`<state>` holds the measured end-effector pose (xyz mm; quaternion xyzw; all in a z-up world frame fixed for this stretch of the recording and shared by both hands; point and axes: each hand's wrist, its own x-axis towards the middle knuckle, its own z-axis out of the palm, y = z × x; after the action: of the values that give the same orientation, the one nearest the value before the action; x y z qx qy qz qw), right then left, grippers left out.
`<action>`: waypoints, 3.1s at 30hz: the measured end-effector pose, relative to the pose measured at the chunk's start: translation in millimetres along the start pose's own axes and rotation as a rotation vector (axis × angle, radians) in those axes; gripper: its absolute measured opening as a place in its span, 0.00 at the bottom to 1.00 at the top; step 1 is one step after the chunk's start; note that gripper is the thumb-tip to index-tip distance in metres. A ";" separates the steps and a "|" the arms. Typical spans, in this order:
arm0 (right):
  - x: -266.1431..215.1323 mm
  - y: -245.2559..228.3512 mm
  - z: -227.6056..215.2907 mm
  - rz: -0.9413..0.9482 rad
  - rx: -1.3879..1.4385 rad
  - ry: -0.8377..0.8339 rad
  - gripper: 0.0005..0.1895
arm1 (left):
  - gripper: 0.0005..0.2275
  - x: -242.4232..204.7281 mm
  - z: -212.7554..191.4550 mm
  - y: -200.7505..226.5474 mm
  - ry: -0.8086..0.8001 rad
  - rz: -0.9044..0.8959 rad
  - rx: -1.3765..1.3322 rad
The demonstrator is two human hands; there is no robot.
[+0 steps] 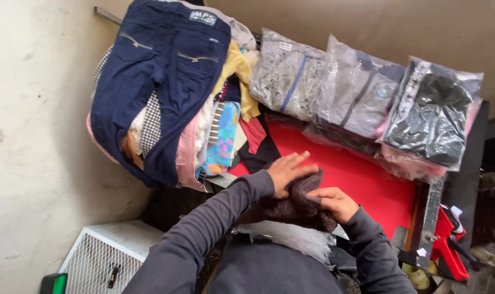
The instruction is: Folding various clothing items and placing them into individual plastic bags on a packing table.
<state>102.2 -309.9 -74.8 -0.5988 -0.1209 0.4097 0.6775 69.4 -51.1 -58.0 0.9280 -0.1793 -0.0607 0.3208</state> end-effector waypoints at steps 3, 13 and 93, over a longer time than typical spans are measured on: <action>-17.9 -22.3 14.9 0.004 -0.078 -0.113 0.22 | 0.29 29.8 54.1 -7.2 -0.245 0.094 0.000; -40.4 79.2 -115.4 0.362 -0.963 0.664 0.25 | 0.23 59.4 28.3 -73.4 -0.260 -0.295 0.257; -66.3 81.6 -116.4 0.251 -1.071 0.898 0.43 | 0.52 -60.5 10.4 -122.0 0.187 -0.517 -0.516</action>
<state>102.8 -443.5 -156.9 -0.9700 0.0551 0.0825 0.2219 46.6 54.5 -141.6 0.8329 0.1122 -0.0978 0.5330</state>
